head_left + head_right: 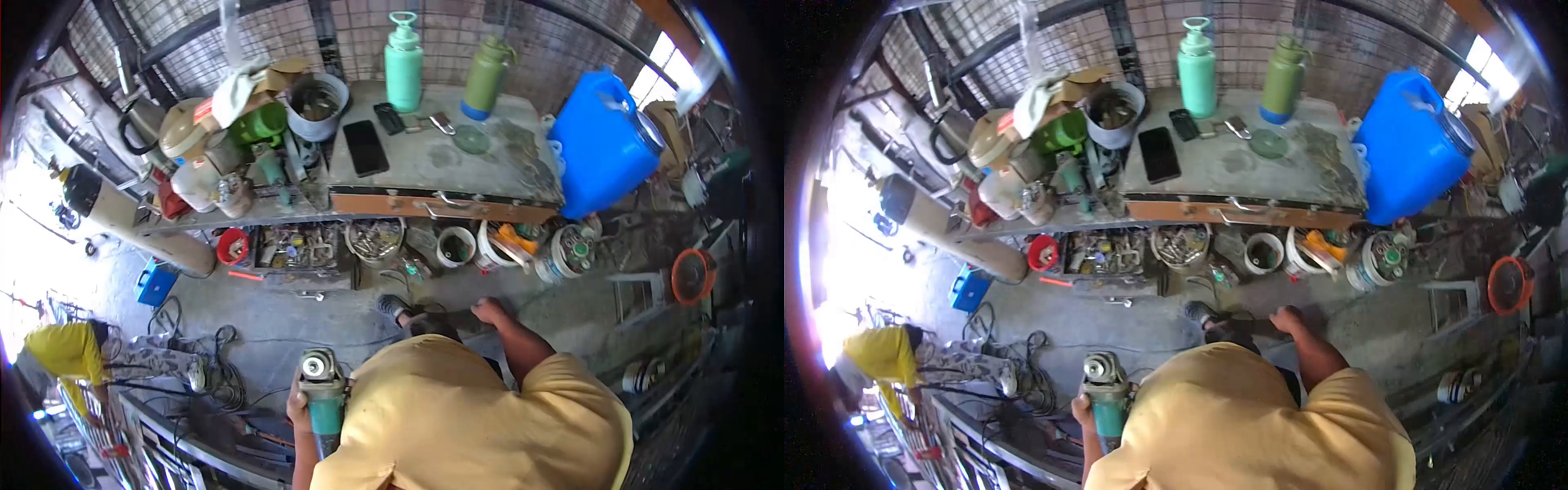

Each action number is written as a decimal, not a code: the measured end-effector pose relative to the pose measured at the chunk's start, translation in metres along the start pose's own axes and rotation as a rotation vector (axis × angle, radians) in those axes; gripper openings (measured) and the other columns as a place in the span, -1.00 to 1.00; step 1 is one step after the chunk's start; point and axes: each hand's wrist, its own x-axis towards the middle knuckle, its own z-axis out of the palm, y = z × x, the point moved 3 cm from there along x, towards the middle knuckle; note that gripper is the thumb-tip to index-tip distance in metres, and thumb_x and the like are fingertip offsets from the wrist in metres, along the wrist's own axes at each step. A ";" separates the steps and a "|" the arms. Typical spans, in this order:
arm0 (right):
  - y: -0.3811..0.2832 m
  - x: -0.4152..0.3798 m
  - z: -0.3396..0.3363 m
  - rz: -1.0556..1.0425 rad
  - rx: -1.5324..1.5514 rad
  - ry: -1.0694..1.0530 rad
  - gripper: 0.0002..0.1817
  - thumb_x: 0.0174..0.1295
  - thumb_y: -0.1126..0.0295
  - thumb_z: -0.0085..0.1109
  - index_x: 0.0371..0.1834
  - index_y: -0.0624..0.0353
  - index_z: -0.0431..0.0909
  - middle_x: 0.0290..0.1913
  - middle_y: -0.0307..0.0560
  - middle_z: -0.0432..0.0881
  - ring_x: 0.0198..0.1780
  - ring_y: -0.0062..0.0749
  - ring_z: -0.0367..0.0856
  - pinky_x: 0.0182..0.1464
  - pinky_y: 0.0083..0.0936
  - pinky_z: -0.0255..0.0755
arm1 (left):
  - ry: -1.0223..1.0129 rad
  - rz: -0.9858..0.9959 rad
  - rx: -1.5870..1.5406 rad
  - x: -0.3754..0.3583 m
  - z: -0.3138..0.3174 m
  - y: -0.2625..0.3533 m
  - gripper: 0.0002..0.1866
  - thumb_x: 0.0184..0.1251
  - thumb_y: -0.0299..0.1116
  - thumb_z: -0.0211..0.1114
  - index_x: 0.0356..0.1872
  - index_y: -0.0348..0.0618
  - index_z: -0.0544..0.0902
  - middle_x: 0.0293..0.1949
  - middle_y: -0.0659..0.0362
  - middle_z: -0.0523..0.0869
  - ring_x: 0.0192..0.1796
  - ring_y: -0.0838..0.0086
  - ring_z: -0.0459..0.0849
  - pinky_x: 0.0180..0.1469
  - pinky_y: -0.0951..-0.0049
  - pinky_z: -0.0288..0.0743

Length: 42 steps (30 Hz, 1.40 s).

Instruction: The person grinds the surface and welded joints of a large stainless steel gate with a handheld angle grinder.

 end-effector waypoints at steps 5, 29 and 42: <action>0.018 -0.035 -0.004 0.110 0.185 -0.093 -0.48 0.32 -0.08 0.14 -0.10 0.23 0.71 -0.11 0.23 0.74 -0.09 0.06 0.73 -0.02 -0.10 0.58 | -0.130 -0.108 -0.106 0.004 0.020 -0.001 -0.10 0.09 0.02 0.46 0.32 -0.42 0.33 -0.04 -0.22 0.66 -0.11 -0.07 0.78 -0.11 0.05 0.76; 0.394 -0.001 0.062 0.249 0.151 0.084 -0.50 0.50 0.10 -0.19 -0.15 0.28 0.67 -0.04 0.20 0.70 0.03 0.11 0.67 0.17 -0.13 0.54 | -0.314 -0.637 0.097 0.108 0.201 -0.216 -0.19 0.07 -0.08 0.43 0.32 -0.31 0.39 -0.01 -0.16 0.68 -0.14 -0.03 0.76 -0.04 -0.02 0.74; 0.653 0.089 0.020 0.847 0.733 0.148 -0.40 0.35 -0.13 0.04 0.03 0.23 0.67 0.08 0.28 0.68 0.16 0.17 0.62 0.26 -0.01 0.47 | -0.024 -0.896 0.628 0.158 0.420 -0.426 -0.23 0.21 -0.12 0.38 0.39 -0.33 0.37 0.14 -0.08 0.67 0.08 0.12 0.71 0.23 0.07 0.57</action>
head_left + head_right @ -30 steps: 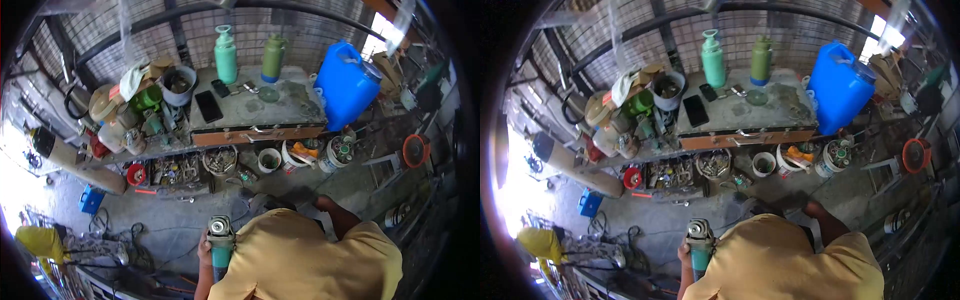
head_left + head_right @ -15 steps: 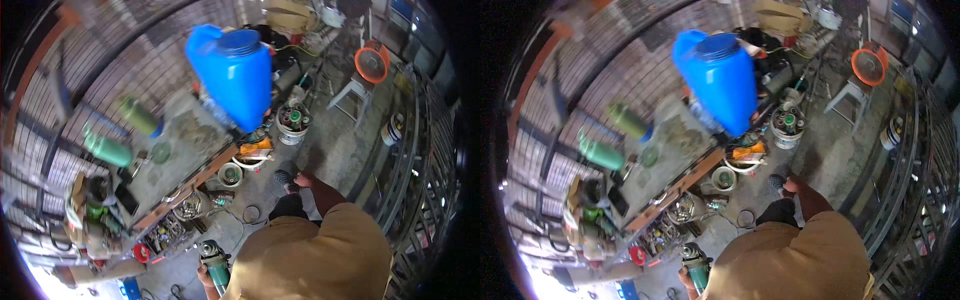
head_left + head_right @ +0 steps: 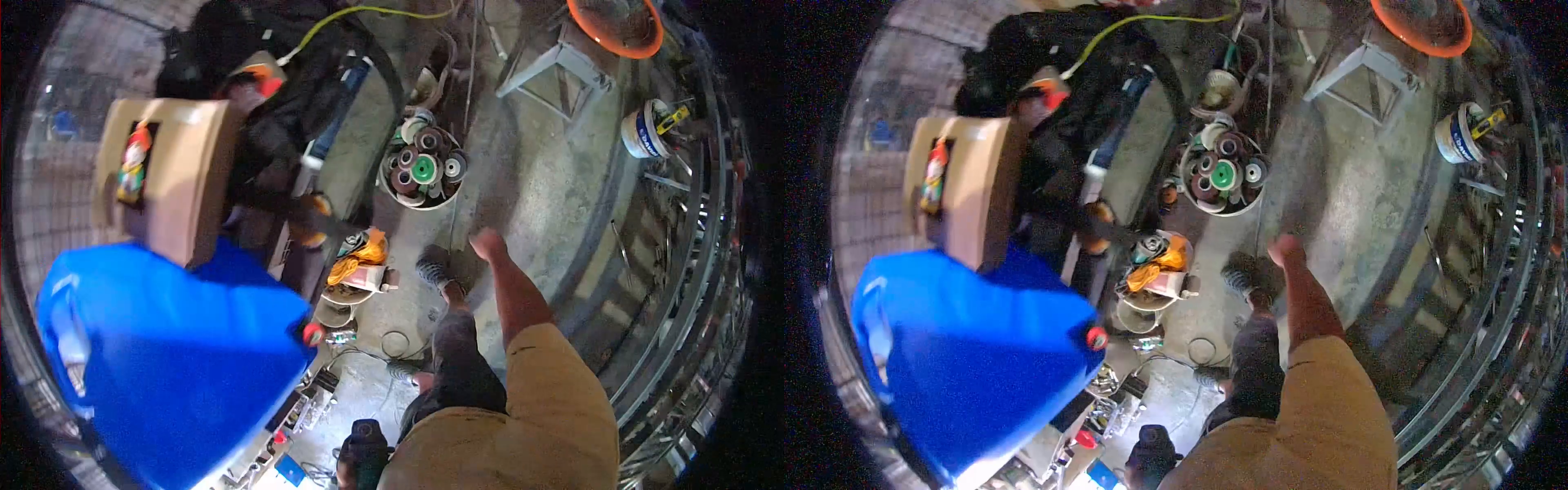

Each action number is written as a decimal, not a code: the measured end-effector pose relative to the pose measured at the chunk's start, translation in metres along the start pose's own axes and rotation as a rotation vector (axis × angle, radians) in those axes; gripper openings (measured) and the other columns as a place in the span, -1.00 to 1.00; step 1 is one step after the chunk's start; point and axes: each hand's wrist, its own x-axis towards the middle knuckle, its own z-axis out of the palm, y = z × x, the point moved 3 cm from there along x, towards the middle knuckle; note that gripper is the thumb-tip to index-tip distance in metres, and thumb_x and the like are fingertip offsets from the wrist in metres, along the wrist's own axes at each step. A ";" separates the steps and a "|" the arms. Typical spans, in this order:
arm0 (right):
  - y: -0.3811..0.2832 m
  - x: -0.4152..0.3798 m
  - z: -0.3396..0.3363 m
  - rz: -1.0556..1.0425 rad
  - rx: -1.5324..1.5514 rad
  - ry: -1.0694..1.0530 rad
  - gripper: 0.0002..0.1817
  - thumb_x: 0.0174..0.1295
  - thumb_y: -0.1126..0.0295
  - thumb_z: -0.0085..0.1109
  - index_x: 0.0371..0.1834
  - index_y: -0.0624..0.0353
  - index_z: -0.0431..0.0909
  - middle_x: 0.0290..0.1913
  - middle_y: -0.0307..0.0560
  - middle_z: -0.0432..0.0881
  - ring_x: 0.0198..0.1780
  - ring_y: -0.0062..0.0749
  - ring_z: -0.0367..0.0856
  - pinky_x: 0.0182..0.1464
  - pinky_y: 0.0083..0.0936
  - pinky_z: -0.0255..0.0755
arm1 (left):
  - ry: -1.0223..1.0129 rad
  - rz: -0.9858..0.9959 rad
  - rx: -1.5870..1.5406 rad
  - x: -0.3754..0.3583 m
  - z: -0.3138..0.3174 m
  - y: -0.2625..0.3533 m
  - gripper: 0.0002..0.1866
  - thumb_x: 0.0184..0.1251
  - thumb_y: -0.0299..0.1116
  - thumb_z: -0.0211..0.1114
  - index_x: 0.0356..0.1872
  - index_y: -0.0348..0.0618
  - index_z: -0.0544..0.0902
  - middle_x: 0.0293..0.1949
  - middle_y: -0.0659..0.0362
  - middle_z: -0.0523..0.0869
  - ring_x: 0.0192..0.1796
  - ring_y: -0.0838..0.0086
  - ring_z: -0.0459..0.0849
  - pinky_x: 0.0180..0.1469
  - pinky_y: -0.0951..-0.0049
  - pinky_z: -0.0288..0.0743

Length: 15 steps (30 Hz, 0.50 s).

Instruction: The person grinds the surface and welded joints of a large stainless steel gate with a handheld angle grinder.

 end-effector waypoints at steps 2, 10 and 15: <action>-0.028 0.036 -0.026 -0.060 0.081 0.096 -0.39 0.31 -0.15 0.13 0.00 0.25 0.67 0.05 0.35 0.67 0.17 0.18 0.61 0.25 0.00 0.46 | 0.060 -0.045 0.042 0.018 0.018 0.004 -0.23 0.22 -0.12 0.38 0.39 -0.33 0.36 0.14 -0.08 0.67 0.09 0.13 0.70 0.23 0.07 0.57; -0.147 0.173 -0.121 -0.006 0.378 0.305 -0.21 0.14 -0.11 0.36 0.32 0.20 0.44 0.26 0.34 0.56 0.26 0.23 0.56 0.26 0.02 0.46 | 0.217 -0.133 0.138 0.083 0.065 0.019 -0.23 0.23 -0.13 0.37 0.41 -0.33 0.35 0.16 -0.07 0.66 0.11 0.15 0.69 0.25 0.10 0.56; -0.179 0.220 -0.125 0.112 0.346 0.222 -0.14 0.14 -0.07 0.42 0.43 0.14 0.33 0.41 0.22 0.45 0.30 0.17 0.56 0.28 -0.04 0.50 | 0.281 -0.168 0.185 0.104 0.075 0.028 -0.23 0.24 -0.13 0.37 0.42 -0.33 0.35 0.17 -0.06 0.66 0.12 0.17 0.68 0.26 0.12 0.55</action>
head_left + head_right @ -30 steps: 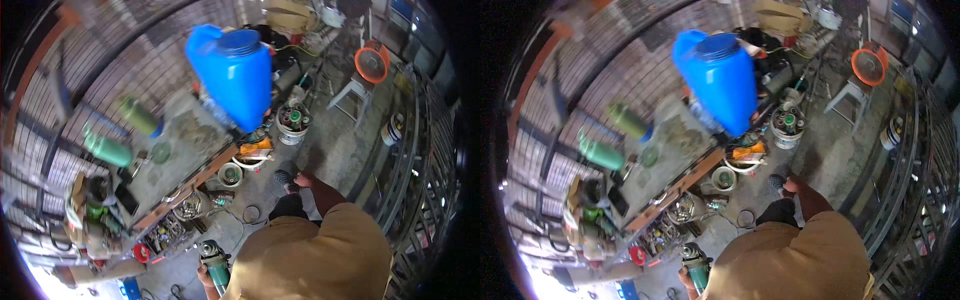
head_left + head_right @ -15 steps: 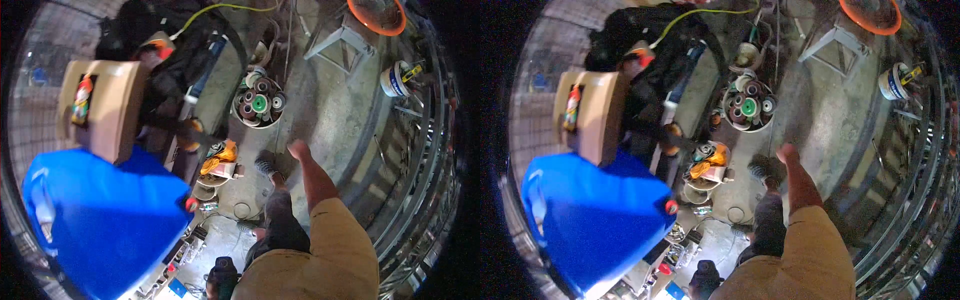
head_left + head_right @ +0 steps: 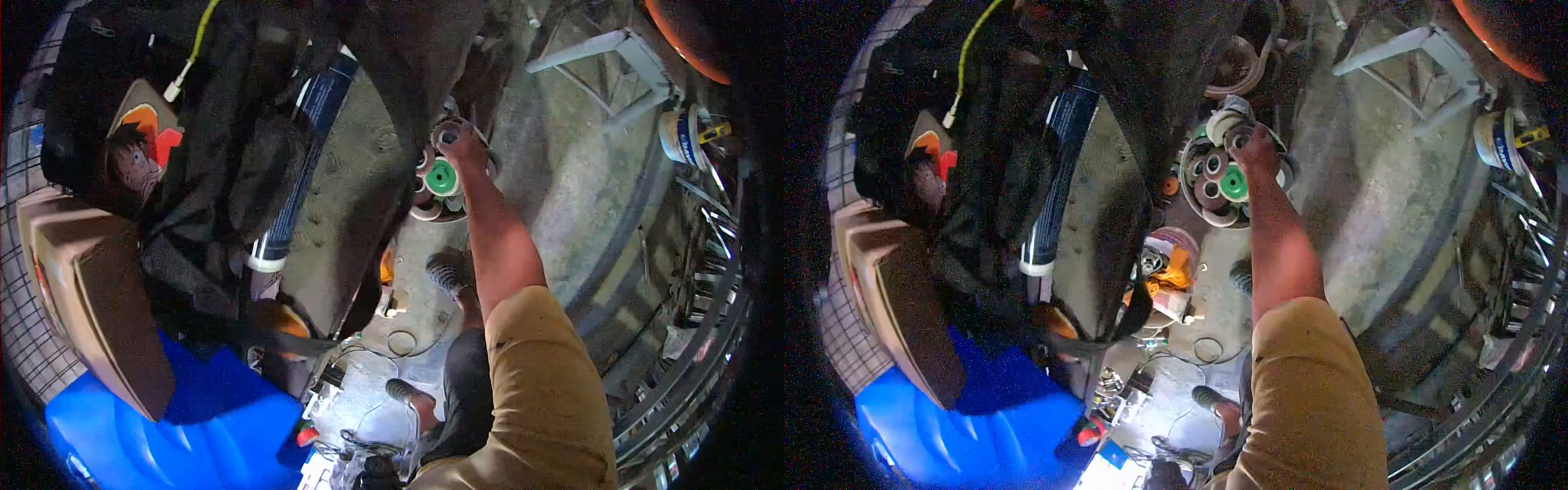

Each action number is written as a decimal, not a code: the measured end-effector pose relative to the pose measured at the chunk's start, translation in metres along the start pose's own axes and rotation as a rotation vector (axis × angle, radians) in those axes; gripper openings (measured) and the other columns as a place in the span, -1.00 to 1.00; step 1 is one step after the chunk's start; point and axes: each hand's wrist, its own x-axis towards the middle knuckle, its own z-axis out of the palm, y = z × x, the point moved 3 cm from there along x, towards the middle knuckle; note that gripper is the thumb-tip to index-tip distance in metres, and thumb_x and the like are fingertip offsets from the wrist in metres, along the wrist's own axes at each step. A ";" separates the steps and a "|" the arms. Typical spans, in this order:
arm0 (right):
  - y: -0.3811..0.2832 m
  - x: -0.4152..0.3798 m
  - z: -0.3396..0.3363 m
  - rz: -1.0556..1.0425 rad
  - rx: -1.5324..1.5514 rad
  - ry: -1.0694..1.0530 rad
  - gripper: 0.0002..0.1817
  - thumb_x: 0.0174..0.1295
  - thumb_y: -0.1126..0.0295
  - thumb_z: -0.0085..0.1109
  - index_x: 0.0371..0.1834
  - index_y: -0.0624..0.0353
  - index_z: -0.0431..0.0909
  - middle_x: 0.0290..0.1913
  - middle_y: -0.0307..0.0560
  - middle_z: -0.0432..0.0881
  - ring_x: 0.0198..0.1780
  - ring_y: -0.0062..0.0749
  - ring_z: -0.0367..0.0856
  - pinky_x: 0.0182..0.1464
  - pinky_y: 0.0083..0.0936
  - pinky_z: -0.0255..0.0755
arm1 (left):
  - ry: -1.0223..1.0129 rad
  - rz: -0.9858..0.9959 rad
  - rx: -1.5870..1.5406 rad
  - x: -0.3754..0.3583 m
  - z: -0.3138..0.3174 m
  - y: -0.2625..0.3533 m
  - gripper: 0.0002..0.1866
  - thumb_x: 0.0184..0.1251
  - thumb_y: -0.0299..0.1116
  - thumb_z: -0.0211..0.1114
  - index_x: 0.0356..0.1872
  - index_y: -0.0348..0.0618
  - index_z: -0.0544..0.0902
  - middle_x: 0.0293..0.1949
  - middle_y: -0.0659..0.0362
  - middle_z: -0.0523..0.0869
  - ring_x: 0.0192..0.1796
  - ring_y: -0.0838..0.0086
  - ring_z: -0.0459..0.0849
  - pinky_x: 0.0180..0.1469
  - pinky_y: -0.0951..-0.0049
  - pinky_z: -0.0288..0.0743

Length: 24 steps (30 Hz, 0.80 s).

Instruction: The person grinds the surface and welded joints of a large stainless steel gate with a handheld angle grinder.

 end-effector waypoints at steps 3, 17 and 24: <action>-0.001 0.008 0.015 0.014 -0.158 0.048 -0.08 0.14 -0.02 0.45 0.51 0.10 0.23 0.53 0.20 0.28 0.31 0.22 0.55 0.27 -0.01 0.51 | 0.032 -0.003 0.011 0.000 0.001 0.004 -0.23 0.25 -0.14 0.36 0.42 -0.32 0.34 0.17 -0.06 0.65 0.13 0.17 0.68 0.26 0.13 0.54; 0.114 -0.209 -0.011 -0.578 -0.180 -0.362 -0.56 0.48 0.06 -0.07 0.14 0.14 0.59 -0.01 0.20 0.67 -0.01 0.16 0.66 0.10 -0.01 0.50 | -0.130 0.101 0.008 -0.011 0.001 0.015 -0.23 0.28 -0.15 0.35 0.45 -0.32 0.32 0.20 -0.04 0.64 0.17 0.22 0.66 0.29 0.18 0.52; 0.024 -0.493 -0.039 -1.174 0.324 -1.139 -0.54 0.33 0.36 0.19 0.31 0.13 0.50 0.08 0.15 0.61 -0.12 -0.17 0.70 -0.11 -0.31 0.60 | -0.226 0.279 -0.034 -0.045 -0.038 0.003 -0.23 0.29 -0.16 0.34 0.46 -0.32 0.31 0.22 -0.03 0.64 0.19 0.24 0.65 0.30 0.20 0.51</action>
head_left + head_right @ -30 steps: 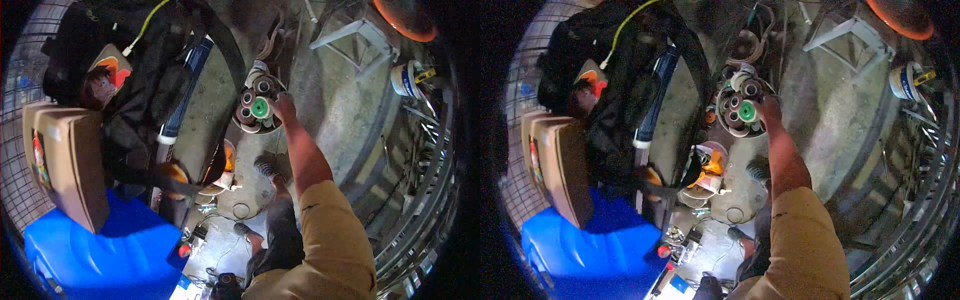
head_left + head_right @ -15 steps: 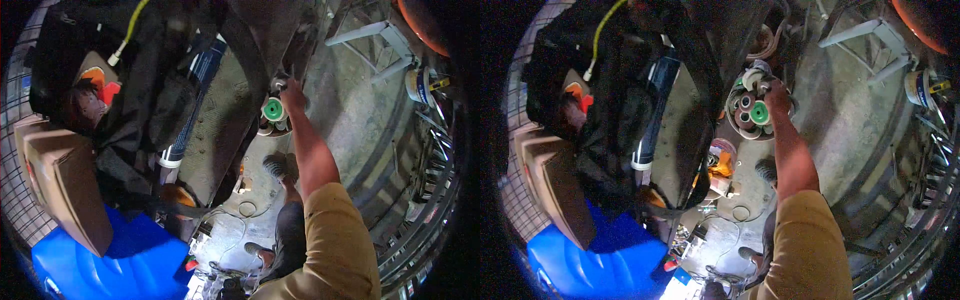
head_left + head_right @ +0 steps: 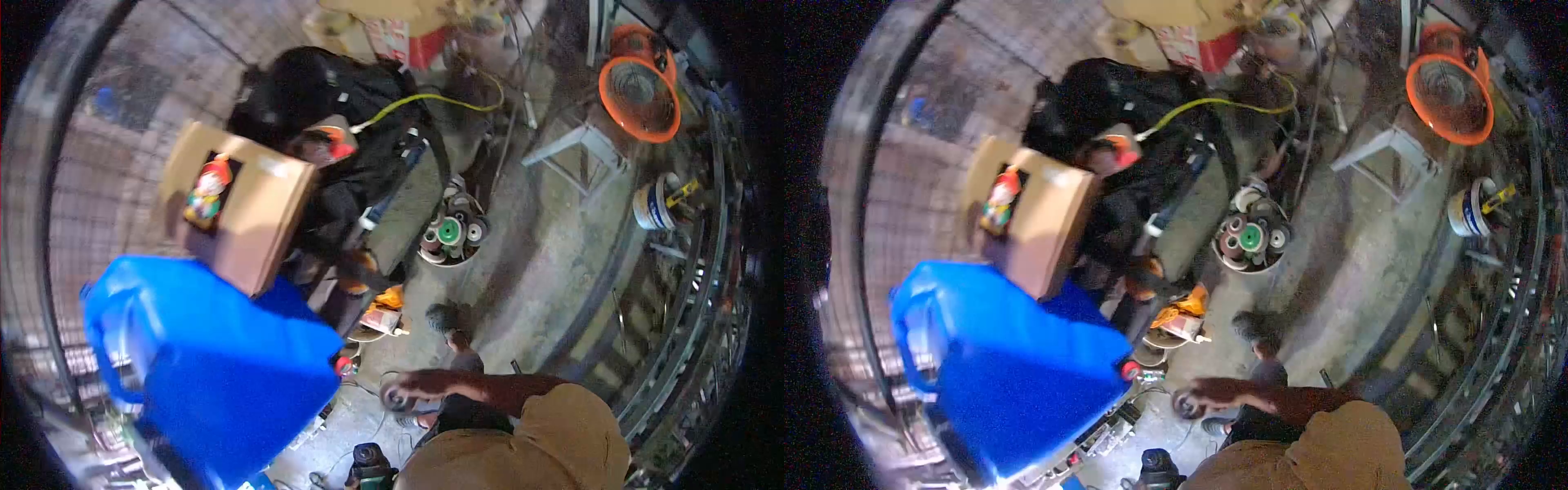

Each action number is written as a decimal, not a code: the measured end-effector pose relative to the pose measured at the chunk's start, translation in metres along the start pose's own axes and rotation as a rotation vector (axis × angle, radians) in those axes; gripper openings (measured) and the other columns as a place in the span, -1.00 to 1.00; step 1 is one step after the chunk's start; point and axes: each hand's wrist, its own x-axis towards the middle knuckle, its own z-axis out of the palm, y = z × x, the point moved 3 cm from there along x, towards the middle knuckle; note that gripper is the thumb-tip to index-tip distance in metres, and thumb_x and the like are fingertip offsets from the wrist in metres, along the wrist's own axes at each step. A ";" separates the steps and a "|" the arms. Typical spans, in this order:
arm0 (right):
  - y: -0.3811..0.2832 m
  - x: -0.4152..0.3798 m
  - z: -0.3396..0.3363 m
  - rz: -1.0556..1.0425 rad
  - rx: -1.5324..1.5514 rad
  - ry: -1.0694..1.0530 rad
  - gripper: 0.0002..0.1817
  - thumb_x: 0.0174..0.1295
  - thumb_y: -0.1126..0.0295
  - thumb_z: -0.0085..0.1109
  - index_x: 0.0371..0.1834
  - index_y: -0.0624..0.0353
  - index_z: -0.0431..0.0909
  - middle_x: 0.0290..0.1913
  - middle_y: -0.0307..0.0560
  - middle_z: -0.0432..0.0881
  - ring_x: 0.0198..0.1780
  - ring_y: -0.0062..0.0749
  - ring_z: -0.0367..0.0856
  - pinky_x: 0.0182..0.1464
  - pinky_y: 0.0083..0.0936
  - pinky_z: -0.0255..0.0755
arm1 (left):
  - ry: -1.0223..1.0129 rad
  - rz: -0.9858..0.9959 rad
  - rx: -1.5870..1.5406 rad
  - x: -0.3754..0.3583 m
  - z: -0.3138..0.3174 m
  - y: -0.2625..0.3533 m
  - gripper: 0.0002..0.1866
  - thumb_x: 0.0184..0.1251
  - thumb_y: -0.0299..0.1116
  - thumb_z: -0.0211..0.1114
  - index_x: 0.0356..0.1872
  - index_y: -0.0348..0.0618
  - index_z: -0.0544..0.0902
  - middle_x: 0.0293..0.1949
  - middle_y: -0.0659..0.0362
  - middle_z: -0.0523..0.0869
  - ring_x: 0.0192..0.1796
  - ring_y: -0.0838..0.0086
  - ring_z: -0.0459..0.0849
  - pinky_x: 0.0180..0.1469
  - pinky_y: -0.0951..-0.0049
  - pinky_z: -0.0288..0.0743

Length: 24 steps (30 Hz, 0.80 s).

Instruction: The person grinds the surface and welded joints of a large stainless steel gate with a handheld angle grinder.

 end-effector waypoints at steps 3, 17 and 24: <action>-0.069 0.028 0.055 -0.009 0.223 -0.217 -0.40 0.42 0.01 0.19 0.39 0.14 0.42 -0.31 -0.10 0.57 -0.41 -0.49 0.54 -0.36 -0.46 0.47 | 0.024 0.126 -0.031 -0.046 -0.035 -0.017 -0.23 0.30 -0.16 0.34 0.47 -0.31 0.31 0.22 -0.02 0.64 0.19 0.24 0.64 0.30 0.21 0.50; -0.240 0.084 0.383 0.302 -0.122 -0.772 -0.71 0.43 0.17 0.28 -0.12 0.17 0.51 -0.43 -0.32 0.59 -0.50 -0.70 0.51 -0.50 -0.64 0.35 | 0.054 0.685 -0.630 -0.245 -0.216 -0.187 -0.08 0.30 -0.01 0.39 0.53 -0.35 0.21 0.41 0.01 0.45 0.42 0.31 0.41 0.48 0.30 0.24; -0.266 0.100 0.495 0.061 -0.337 -0.842 -0.83 0.36 0.46 0.18 -0.05 0.20 0.44 -0.30 -0.21 0.56 -0.34 -0.55 0.52 -0.29 -0.51 0.43 | 0.245 0.826 -0.688 -0.304 -0.264 -0.235 -0.03 0.27 0.05 0.38 0.52 -0.41 0.20 0.40 -0.04 0.45 0.43 0.26 0.41 0.48 0.28 0.23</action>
